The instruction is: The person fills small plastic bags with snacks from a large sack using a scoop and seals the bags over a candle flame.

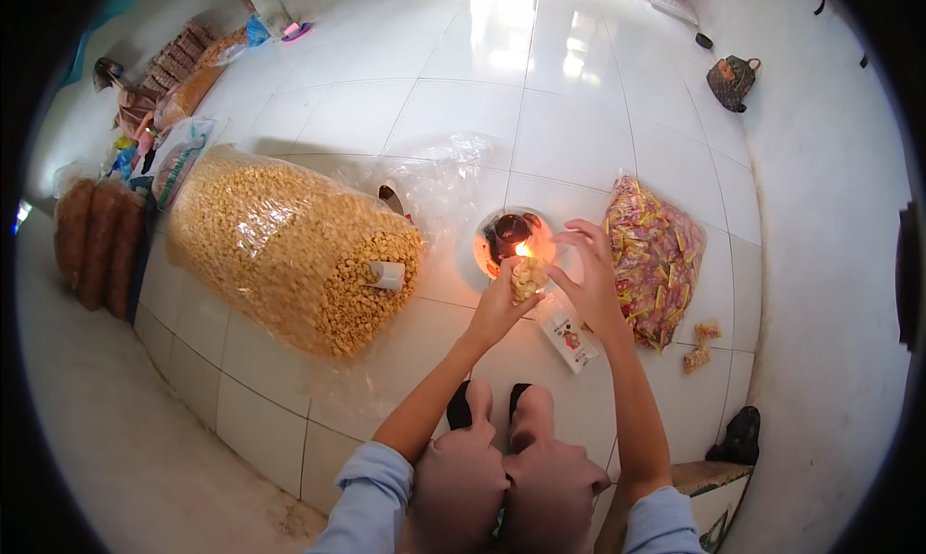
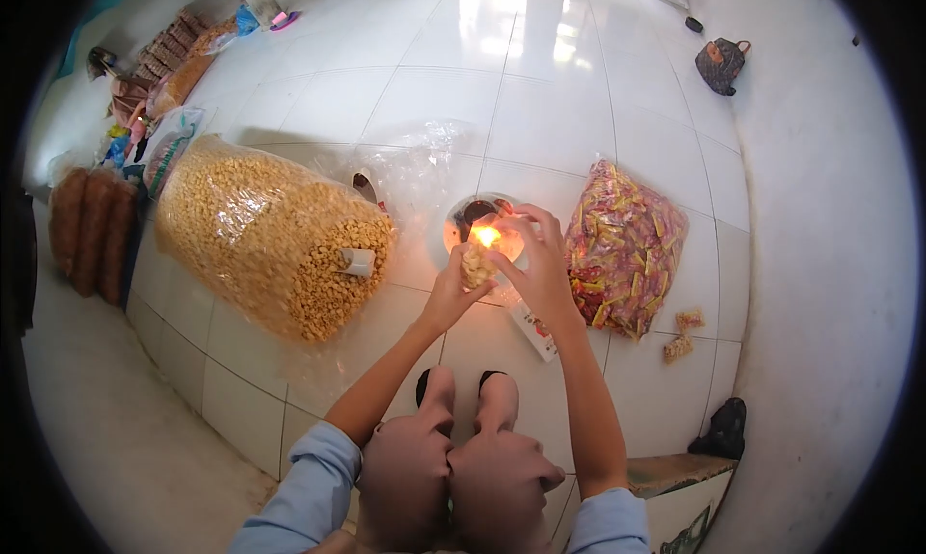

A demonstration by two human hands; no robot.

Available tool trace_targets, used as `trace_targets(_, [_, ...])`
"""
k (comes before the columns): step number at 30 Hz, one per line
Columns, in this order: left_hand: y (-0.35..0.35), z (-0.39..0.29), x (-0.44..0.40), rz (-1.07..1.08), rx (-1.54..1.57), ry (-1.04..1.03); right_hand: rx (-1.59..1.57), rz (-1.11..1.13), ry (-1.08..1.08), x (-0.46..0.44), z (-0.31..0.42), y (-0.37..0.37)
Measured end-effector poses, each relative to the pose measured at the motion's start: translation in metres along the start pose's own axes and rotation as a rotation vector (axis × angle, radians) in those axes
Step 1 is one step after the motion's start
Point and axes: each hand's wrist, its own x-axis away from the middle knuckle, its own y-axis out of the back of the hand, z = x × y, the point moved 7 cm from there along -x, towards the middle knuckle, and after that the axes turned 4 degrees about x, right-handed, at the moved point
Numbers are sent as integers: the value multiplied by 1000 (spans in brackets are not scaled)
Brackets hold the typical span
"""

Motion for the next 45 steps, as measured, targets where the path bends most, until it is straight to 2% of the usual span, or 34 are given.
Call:
trace_targets(1, [0,-1,-1,0,0,0,161,140,69,-4,4,-8])
trace_targets(4, [-3,-5,-1,-62,-94,13,105,204,75,-1,-6,-16])
trace_targets(5, [-9,0,1,-69,-93,78,115,206,47,8,-11,-13])
trace_targets(6, [-13,5,1,-84,-99,135,97,181,107,11,-6,-12])
trace_targets(7, [-14,8,2,-84,-99,136,73,159,182,11,2,-11])
trace_targets(8, [-22,13,2,-110,-28,80,89,152,161,19,-15,-6])
trace_targets(10, [-34,28,3,-135,43,31,-292,-210,-496,49,-118,19])
trace_targets(12, [-39,42,11,-86,-64,56,-13,-282,-457,69,-175,24])
trace_targets(14, [-48,59,18,-38,-62,68,113,-177,-702,101,-229,26])
trace_targets(15, [-55,67,22,2,-60,77,116,-178,-708,114,-250,25])
trace_targets(17, [-65,86,31,37,-66,107,315,49,-573,134,-280,5])
trace_targets(18, [-70,92,35,67,-69,121,315,52,-584,137,-282,1])
trace_targets(20, [-75,105,41,97,-86,122,547,-49,-509,136,-281,-6])
trace_targets(21, [-76,105,43,120,-101,111,544,-46,-513,133,-279,-10])
trace_targets(23, [-74,109,42,101,-123,108,611,24,-660,132,-283,-16])
trace_targets(26, [-72,107,34,69,-133,78,529,-17,-618,129,-281,-18])
trace_targets(30, [-66,85,19,39,-102,50,505,-85,-547,98,-225,17])
trace_targets(32, [-58,72,12,6,-111,15,170,-326,-459,74,-159,49])
trace_targets(33, [-54,65,10,-21,-123,-9,167,-325,-458,64,-131,57])
trace_targets(35, [-46,50,6,-40,-120,-3,-346,-345,-397,44,-77,64])
trace_targets(36, [-42,42,2,-61,-116,-2,-348,-343,-387,34,-53,66])
trace_targets(38, [-32,19,-1,-107,-139,-32,-444,-235,-186,13,-1,61])
trace_targets(39, [-26,11,-1,-142,-164,-50,-449,-229,-171,10,8,58])
trace_targets(41, [-18,5,-2,-175,-92,-81,-78,-103,6,2,35,47])
trace_targets(42, [-13,-1,-3,-194,-18,-102,-84,-97,21,0,40,42])
trace_targets(45, [4,-19,3,-256,-86,-142,60,-115,167,-2,62,30])
